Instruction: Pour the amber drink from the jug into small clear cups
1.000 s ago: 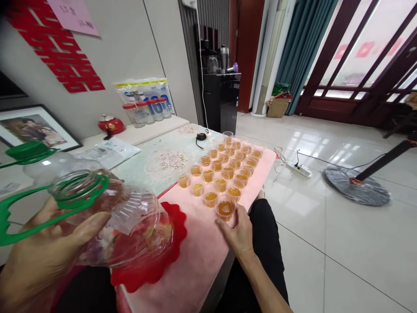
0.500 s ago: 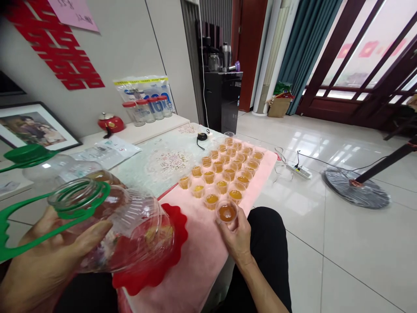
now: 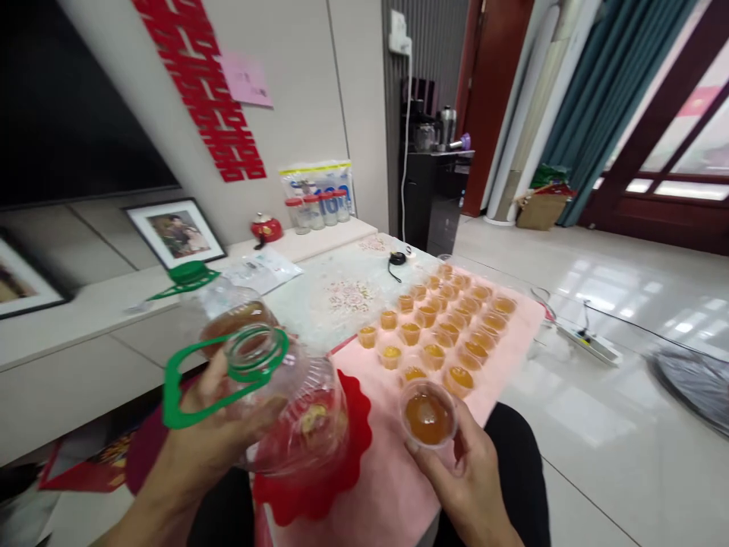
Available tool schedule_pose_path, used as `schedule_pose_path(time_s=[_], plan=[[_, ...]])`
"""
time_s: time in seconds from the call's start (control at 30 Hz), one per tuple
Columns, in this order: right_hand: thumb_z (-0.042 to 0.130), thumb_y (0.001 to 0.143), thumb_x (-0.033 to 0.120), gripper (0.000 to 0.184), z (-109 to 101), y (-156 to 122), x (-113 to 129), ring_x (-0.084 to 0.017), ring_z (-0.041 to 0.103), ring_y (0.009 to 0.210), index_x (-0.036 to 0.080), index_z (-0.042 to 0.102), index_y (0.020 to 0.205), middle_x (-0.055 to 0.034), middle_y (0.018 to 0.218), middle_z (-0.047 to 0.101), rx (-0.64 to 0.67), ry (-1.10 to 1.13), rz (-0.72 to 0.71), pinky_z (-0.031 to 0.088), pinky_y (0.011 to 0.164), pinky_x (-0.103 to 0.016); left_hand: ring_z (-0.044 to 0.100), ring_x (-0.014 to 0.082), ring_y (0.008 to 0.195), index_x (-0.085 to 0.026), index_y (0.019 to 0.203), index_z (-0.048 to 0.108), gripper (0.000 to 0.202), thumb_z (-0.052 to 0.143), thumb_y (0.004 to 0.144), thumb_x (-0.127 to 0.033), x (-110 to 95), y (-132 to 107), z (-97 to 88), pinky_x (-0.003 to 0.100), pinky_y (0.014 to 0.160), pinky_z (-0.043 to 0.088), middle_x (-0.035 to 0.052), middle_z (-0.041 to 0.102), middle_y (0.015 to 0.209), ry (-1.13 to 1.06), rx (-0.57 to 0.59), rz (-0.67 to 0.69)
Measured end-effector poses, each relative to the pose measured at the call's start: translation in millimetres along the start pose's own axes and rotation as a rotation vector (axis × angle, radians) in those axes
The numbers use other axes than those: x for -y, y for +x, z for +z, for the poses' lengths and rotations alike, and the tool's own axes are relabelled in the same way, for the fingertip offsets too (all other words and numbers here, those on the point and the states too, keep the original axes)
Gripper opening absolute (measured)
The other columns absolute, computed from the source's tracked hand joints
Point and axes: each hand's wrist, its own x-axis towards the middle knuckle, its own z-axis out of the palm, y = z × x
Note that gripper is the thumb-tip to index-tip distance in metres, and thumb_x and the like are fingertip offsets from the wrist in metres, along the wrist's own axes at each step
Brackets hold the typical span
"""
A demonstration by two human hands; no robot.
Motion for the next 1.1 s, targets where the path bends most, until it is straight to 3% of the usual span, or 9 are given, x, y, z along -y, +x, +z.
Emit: schedule_pose_path(time_s=[0.07, 0.13, 0.3, 0.43, 0.6, 0.83, 1.1], plan=[[0.082, 0.085, 0.041, 0.052, 1.2, 21.6, 15.6, -0.028, 0.078, 0.113, 0.031, 0.068, 0.134, -0.0084, 0.128, 0.079, 0.055, 0.032, -0.054, 0.067, 0.088, -0.034, 0.077, 0.0274, 0.099, -0.025, 0.118, 0.069, 0.060, 0.088, 0.065, -0.046, -2.5, -0.7, 1.5, 0.035, 0.083, 0.067, 0.0052, 0.080, 0.099, -0.066, 0.036, -0.042], [0.081, 0.086, 0.041, 0.053, 3.9, 46.6, 34.0, -0.028, 0.077, 0.114, 0.033, 0.067, 0.136, -0.0076, 0.129, 0.079, 0.103, 0.055, -0.116, 0.067, 0.090, -0.035, 0.075, 0.0252, 0.098, -0.024, 0.112, 0.068, 0.052, 0.085, 0.067, -0.041, -3.6, 1.0, 1.8, 0.034, 0.085, 0.065, 0.0049, 0.078, 0.100, -0.092, 0.076, 0.006], [0.088, 0.078, 0.043, 0.058, 16.0, 105.2, 84.8, -0.028, 0.078, 0.111, 0.033, 0.070, 0.132, -0.0066, 0.126, 0.079, 0.207, 0.043, -0.268, 0.068, 0.087, -0.036, 0.065, 0.0160, 0.077, -0.021, 0.083, 0.061, 0.021, 0.076, 0.071, -0.030, -7.7, 7.2, 1.3, 0.027, 0.070, 0.058, 0.0006, 0.067, 0.083, -0.071, 0.164, 0.173], [0.088, 0.077, 0.043, 0.054, 28.8, 136.2, 113.6, -0.026, 0.079, 0.104, 0.031, 0.073, 0.127, -0.0056, 0.121, 0.081, 0.281, 0.006, -0.368, 0.068, 0.085, -0.038, 0.062, 0.0157, 0.075, -0.021, 0.085, 0.062, 0.018, 0.072, 0.072, -0.029, -13.4, 6.8, 3.4, 0.027, 0.067, 0.055, 0.0004, 0.066, 0.083, -0.058, 0.174, 0.196], [0.085, 0.080, 0.044, 0.051, 37.8, 155.8, 133.0, -0.027, 0.078, 0.106, 0.027, 0.072, 0.126, -0.0063, 0.118, 0.081, 0.319, -0.049, -0.473, 0.067, 0.087, -0.041, 0.070, 0.0238, 0.097, -0.022, 0.105, 0.068, 0.039, 0.075, 0.068, -0.033, -9.5, 6.7, 3.6, 0.033, 0.082, 0.060, 0.0072, 0.073, 0.108, -0.090, 0.125, 0.169], [0.081, 0.084, 0.040, 0.046, 38.6, 170.2, 146.3, -0.025, 0.078, 0.105, 0.029, 0.069, 0.127, -0.0040, 0.118, 0.081, 0.362, -0.142, -0.634, 0.065, 0.087, -0.040, 0.067, 0.0215, 0.089, -0.021, 0.085, 0.063, 0.019, 0.070, 0.069, -0.026, -11.5, 8.5, 1.8, 0.031, 0.078, 0.057, 0.0018, 0.068, 0.082, -0.036, 0.154, 0.225], [0.079, 0.085, 0.032, 0.043, 41.5, 179.1, 156.8, -0.021, 0.077, 0.100, 0.028, 0.067, 0.126, -0.0025, 0.114, 0.080, 0.420, -0.212, -0.746, 0.062, 0.083, -0.034, 0.056, 0.0179, 0.072, -0.025, 0.077, 0.053, 0.020, 0.069, 0.067, -0.029, -18.1, 9.3, 2.1, 0.035, 0.074, 0.054, -0.0019, 0.058, 0.074, -0.042, 0.187, 0.246]])
